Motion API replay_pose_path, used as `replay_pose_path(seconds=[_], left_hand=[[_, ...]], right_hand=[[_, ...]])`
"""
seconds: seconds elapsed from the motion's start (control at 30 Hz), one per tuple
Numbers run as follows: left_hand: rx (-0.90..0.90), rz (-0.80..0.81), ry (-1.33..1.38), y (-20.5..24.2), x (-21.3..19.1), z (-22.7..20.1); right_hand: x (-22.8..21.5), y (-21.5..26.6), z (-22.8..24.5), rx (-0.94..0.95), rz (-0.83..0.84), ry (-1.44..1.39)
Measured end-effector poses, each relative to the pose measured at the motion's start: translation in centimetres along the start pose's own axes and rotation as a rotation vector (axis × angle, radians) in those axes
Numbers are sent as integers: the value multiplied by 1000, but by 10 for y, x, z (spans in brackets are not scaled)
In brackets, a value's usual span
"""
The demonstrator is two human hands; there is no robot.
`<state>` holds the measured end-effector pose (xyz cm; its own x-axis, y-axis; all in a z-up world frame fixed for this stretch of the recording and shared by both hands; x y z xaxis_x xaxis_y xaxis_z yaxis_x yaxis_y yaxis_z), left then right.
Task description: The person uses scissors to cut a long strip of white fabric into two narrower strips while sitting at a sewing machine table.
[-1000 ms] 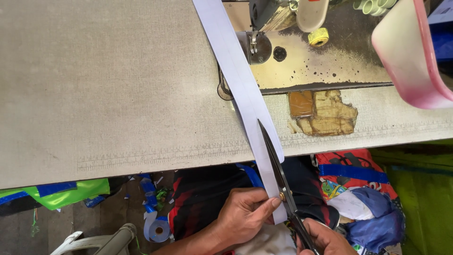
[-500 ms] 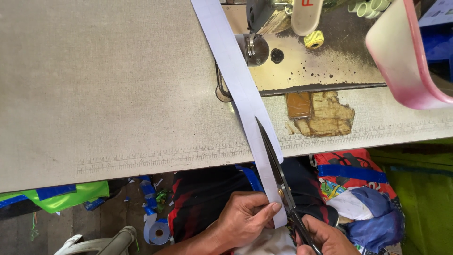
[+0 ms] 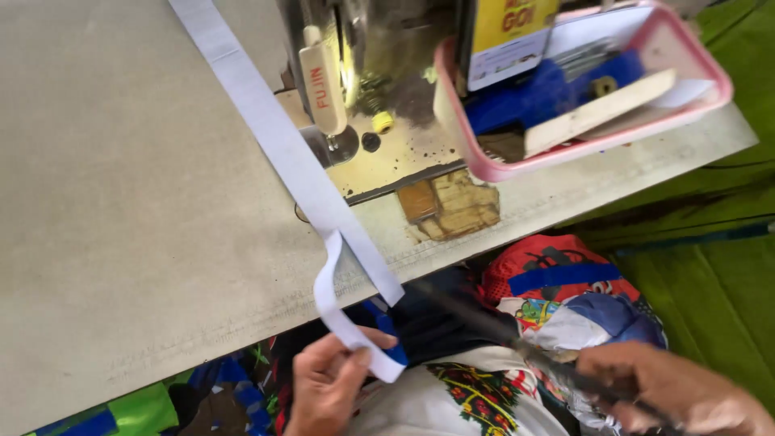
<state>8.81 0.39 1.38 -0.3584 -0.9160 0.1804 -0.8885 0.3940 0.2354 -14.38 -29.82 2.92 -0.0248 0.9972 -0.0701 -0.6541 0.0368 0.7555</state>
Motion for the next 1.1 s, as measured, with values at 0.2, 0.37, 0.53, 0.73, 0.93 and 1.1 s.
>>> replay_pose_path(seconds=[0.2, 0.37, 0.53, 0.73, 0.93, 1.1], left_hand=[[392, 73, 243, 0, -43, -88], [525, -191, 116, -50, -130, -173], [413, -307, 51, -153, -185, -261], [1060, -298, -69, -326, -376, -334], [1182, -1088, -97, -189, -562, -375], [813, -1167, -178, -28, -630, -359]], right_hand=[[-165, -61, 4, -265, -391, 28], [-136, -101, 138, -213, -776, 325], [-103, -115, 195, -165, -839, 850], [-96, -113, 189, -83, -1027, 948], [-96, -120, 238, -578, -1086, 1037], [-160, -205, 178, -699, -1312, 1414]])
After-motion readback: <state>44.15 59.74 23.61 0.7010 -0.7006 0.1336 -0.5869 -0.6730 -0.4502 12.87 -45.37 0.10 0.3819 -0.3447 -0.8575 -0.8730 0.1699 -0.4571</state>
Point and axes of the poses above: each hand's wrist, its own y-axis away from the middle knuckle, its own x-axis out of the palm, z = x × y, the point moved 8 cm from there along -y, towards the middle knuckle, and after that the axes turned 9 degrees about -z, right-handed, at the moved point
